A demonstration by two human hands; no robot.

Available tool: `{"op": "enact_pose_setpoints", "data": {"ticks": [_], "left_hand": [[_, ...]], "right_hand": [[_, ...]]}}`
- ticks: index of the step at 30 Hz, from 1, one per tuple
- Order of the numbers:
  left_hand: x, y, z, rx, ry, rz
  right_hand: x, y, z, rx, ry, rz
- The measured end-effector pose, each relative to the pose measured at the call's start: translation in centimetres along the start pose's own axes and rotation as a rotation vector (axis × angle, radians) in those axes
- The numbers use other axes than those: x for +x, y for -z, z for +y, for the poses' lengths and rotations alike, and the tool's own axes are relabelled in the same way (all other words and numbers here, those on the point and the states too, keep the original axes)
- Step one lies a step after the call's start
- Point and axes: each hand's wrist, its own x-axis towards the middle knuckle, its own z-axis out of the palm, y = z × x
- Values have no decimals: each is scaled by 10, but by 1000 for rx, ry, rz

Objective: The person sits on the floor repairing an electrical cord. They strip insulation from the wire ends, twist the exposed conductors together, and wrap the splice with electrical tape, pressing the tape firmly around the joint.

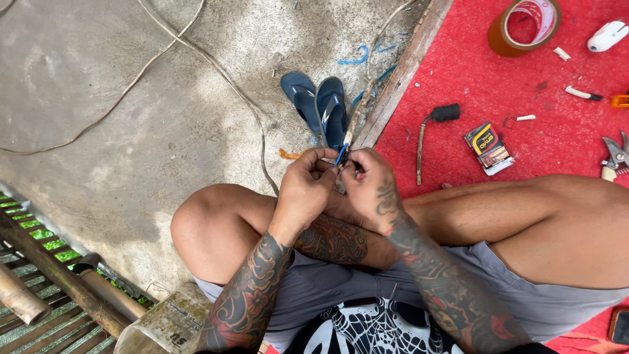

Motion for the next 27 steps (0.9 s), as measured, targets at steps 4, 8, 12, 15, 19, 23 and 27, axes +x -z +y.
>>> {"op": "enact_pose_setpoints", "data": {"ticks": [4,8,12,15,19,23,27], "left_hand": [[-1,-1,3,22,42,-2],[2,2,5,-46,61,3],[4,1,2,16,80,19],[7,2,-3,89,52,-2],[9,3,-9,-50,74,-27],[10,1,-11,-39,78,-69],[8,2,-9,-54,90,-84]], "right_hand": [[-6,-3,-12,-179,237,115],[-8,5,0,-362,298,83],[-2,21,24,992,-392,-395],[-3,27,28,1045,-398,-431],[-2,30,13,387,-250,-257],[3,27,-7,558,-381,-94],[0,22,-21,358,-165,31]]}}
